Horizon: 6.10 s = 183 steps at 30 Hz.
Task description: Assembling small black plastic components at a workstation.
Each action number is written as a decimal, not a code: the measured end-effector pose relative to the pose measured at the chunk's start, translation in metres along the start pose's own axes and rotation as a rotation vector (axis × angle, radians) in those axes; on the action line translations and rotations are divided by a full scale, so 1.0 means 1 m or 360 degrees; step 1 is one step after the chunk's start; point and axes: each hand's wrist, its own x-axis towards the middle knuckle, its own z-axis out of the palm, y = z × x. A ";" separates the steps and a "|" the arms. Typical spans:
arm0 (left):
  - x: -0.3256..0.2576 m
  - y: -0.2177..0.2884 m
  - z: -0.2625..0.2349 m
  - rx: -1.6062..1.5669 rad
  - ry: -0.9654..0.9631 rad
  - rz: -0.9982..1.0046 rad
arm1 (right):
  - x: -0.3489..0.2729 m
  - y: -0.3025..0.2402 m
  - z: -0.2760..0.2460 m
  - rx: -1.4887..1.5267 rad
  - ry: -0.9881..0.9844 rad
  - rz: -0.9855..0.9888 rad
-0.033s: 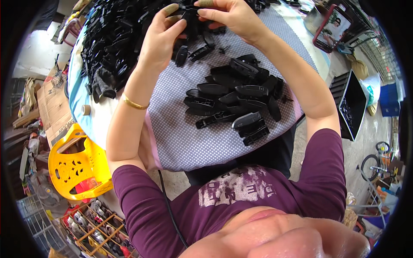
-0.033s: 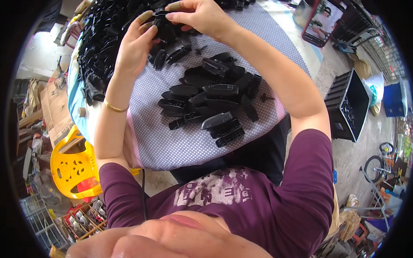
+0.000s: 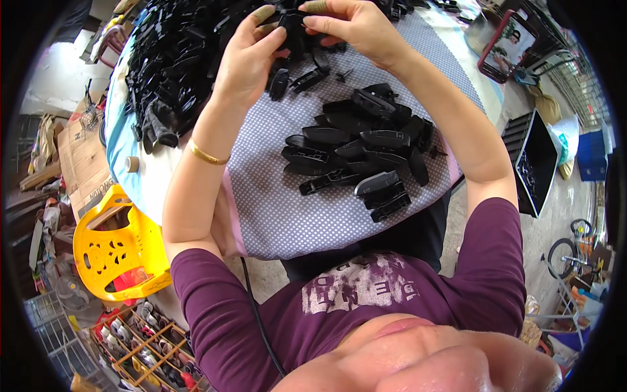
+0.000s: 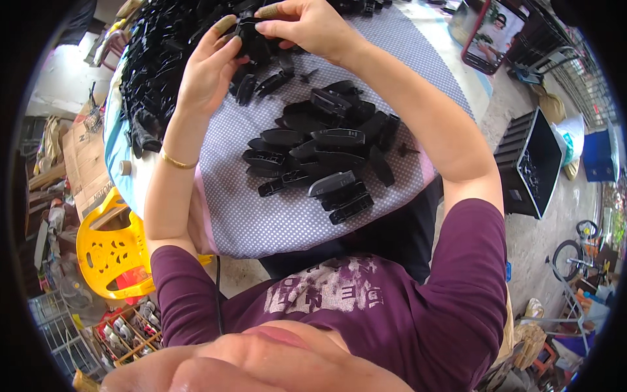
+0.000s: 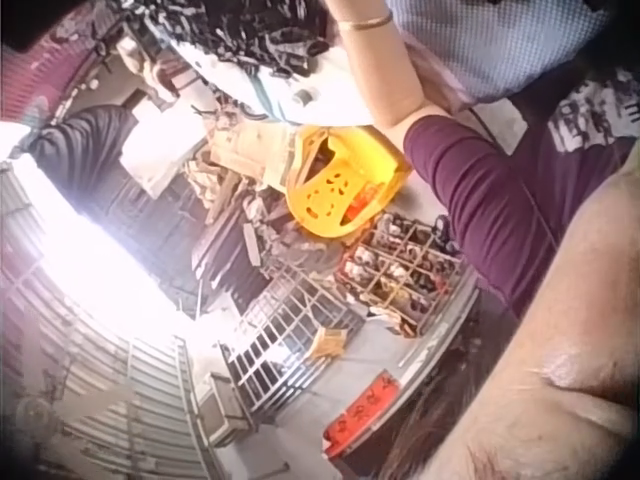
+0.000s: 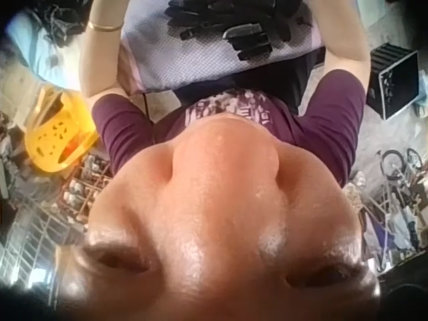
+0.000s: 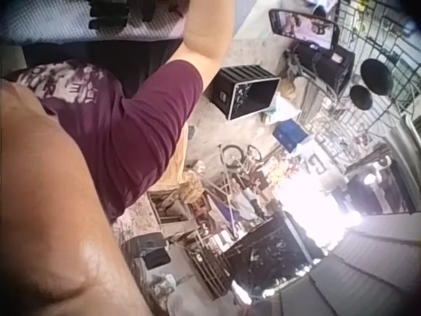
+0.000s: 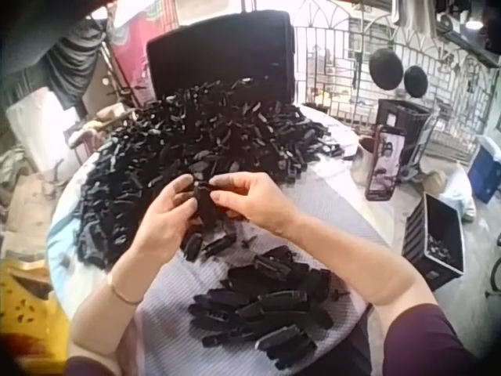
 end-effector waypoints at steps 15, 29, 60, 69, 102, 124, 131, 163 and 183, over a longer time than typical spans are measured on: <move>-0.002 -0.005 -0.010 0.0076 0.0061 0.0096 | -0.007 0.000 0.012 -0.0493 0.0047 -0.0405; -0.015 0.021 0.004 0.0368 -0.0136 0.0343 | -0.009 0.010 0.016 -0.0825 -0.0282 -0.0412; -0.019 -0.001 0.003 0.0998 -0.0048 0.0215 | 0.019 -0.011 -0.017 0.0561 -0.0192 0.0250; -0.021 0.012 0.009 0.0220 -0.0030 -0.0021 | 0.007 0.010 0.004 -0.0035 -0.0296 0.0078; -0.017 0.026 0.001 0.0150 -0.0170 0.0237 | -0.015 0.003 0.024 -0.0999 0.0009 -0.0967; -0.013 -0.011 0.019 0.2510 -0.0759 0.0933 | 0.041 0.031 -0.100 -0.2145 0.0626 -0.0185; -0.008 0.000 0.021 0.0258 -0.0093 -0.0038 | 0.033 0.012 -0.072 -0.1385 0.0698 -0.0537; -0.005 -0.001 0.003 -0.0078 0.0107 0.0019 | -0.005 0.007 0.016 -0.0382 0.0207 -0.0492; -0.012 0.028 0.015 0.0075 -0.0217 0.0322 | -0.015 -0.011 0.016 -0.1181 -0.0107 -0.0924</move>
